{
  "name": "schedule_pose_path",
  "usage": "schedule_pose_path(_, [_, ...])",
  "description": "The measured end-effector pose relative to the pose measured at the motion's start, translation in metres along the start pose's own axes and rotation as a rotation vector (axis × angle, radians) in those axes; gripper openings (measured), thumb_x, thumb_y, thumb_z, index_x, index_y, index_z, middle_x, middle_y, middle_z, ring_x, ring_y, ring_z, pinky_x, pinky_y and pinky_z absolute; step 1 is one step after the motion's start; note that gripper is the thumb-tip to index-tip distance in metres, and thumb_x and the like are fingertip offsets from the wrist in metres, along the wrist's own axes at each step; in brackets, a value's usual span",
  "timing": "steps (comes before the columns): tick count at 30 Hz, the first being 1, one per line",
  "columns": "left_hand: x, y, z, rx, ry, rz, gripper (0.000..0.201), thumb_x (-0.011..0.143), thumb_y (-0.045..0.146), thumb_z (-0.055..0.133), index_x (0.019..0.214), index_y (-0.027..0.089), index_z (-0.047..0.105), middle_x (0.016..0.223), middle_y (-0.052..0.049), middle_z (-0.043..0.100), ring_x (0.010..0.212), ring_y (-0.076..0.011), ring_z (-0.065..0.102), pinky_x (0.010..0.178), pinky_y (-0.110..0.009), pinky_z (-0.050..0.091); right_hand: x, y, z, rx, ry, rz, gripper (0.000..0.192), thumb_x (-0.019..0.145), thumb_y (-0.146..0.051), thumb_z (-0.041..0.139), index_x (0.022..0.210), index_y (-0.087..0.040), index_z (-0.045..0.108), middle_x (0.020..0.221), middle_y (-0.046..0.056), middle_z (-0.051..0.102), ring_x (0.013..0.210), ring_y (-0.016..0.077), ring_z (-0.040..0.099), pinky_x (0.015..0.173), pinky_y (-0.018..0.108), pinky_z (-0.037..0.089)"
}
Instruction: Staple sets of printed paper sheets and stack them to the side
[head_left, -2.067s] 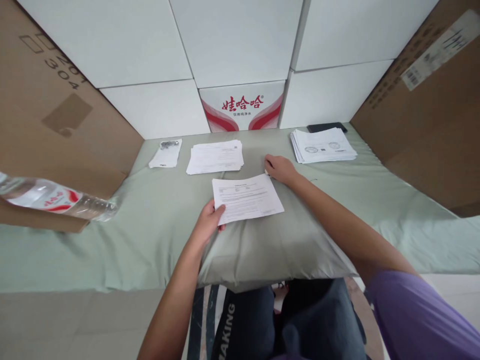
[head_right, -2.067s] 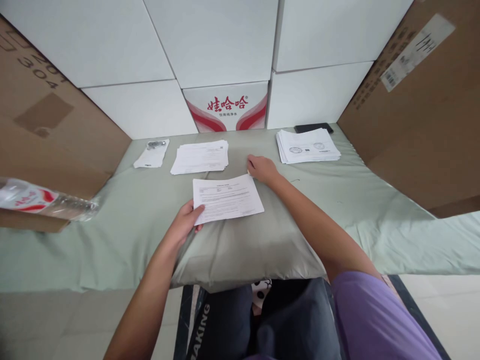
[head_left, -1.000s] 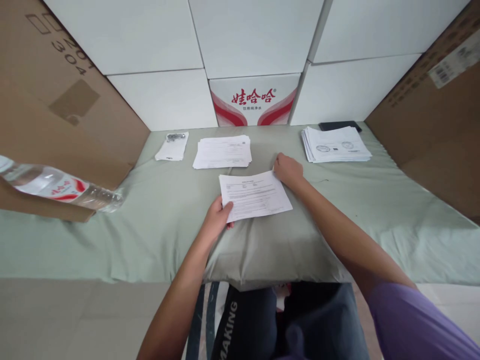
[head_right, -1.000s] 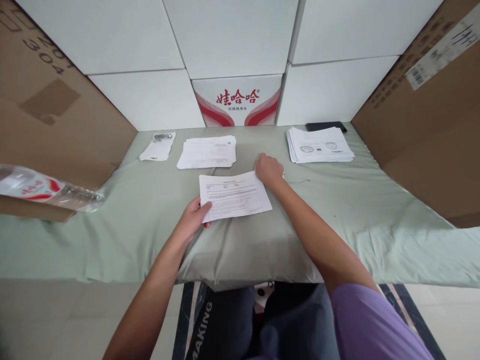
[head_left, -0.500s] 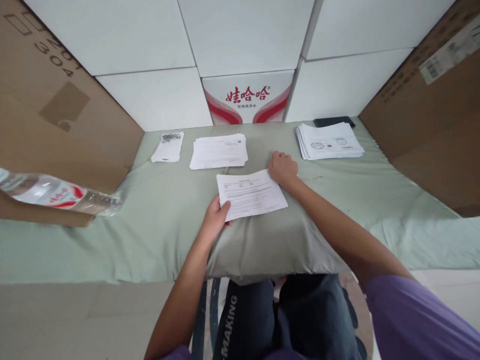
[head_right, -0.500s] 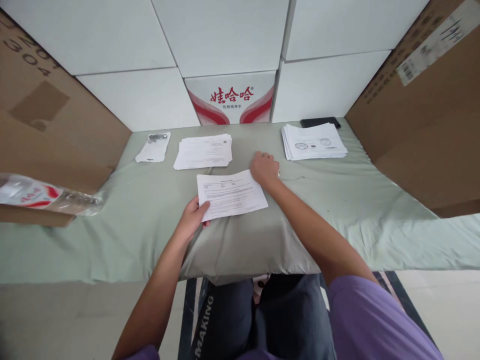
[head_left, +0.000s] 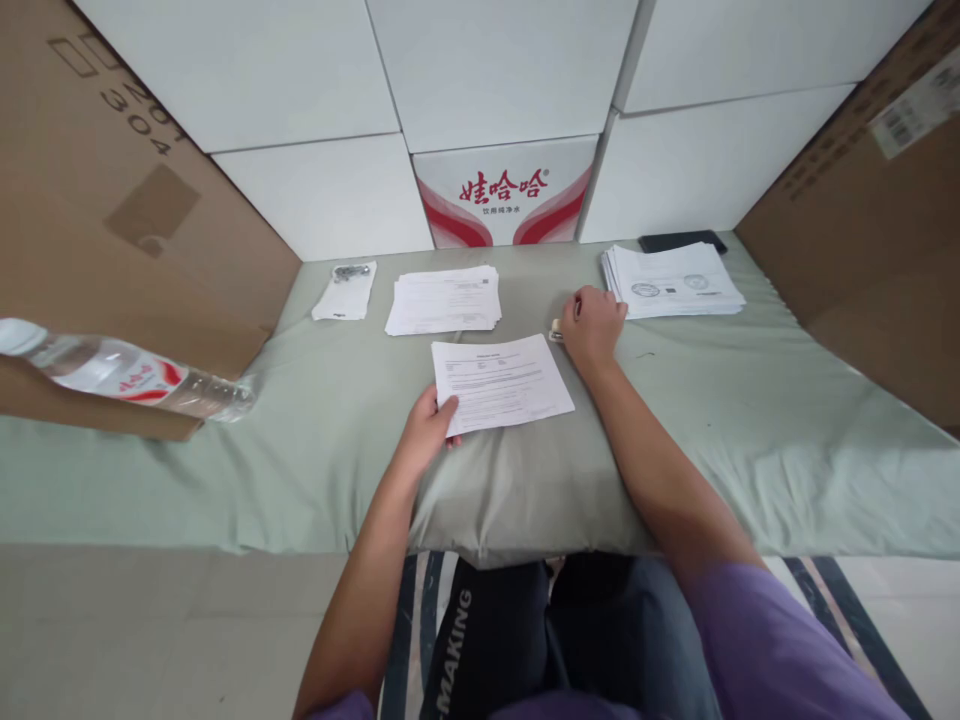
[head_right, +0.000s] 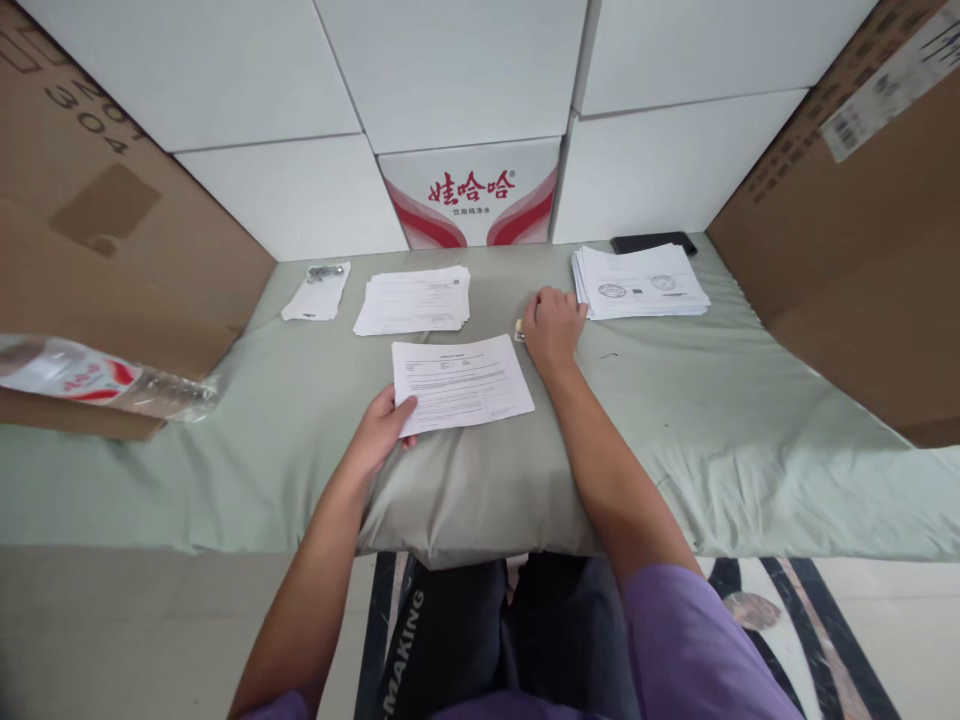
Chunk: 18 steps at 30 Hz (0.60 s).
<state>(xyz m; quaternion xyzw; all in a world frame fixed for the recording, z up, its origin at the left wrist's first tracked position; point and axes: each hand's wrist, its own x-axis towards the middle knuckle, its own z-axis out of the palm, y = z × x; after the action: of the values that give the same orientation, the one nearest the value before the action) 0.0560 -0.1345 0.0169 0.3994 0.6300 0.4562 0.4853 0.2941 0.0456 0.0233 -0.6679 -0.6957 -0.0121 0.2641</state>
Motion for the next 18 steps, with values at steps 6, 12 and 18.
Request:
schedule_pose_path(6, [0.002,0.001,-0.003,0.003,0.027,0.039,0.033,0.087,0.040,0.066,0.108,0.015,0.057,0.066,0.001,0.065,0.038,-0.0113,0.053,0.035,-0.022,0.037,-0.021,-0.003,-0.001,-0.041,-0.024,0.093,0.048,0.104,-0.042,0.031,0.109,-0.013,0.069,0.121,0.023,0.060,0.118,0.0387,0.042,0.096,0.051,0.031])
schedule_pose_path(12, [0.006,-0.002,-0.009,-0.041,0.078,0.075,0.034,0.086,0.041,0.068,0.106,0.015,0.056,0.058,0.004,0.061,0.038,-0.0112,0.052,0.036,-0.020,0.035,-0.010,0.002,0.007,0.038,-0.126,-0.091,0.047,0.107,-0.039,0.028,0.109,-0.018,0.070,0.124,0.018,0.060,0.122,0.0339,0.040,0.097,0.048,0.031])
schedule_pose_path(18, [0.011,-0.007,-0.012,-0.122,0.137,0.173,0.038,0.084,0.045,0.072,0.104,0.018,0.057,0.056,0.005,0.060,0.036,-0.0103,0.050,0.034,-0.020,0.032,-0.007,0.004,0.010,0.301,0.079,-0.075,0.035,0.103,-0.037,0.042,0.104,-0.017,0.070,0.118,0.017,0.067,0.122,0.0328,0.047,0.105,0.052,0.031])
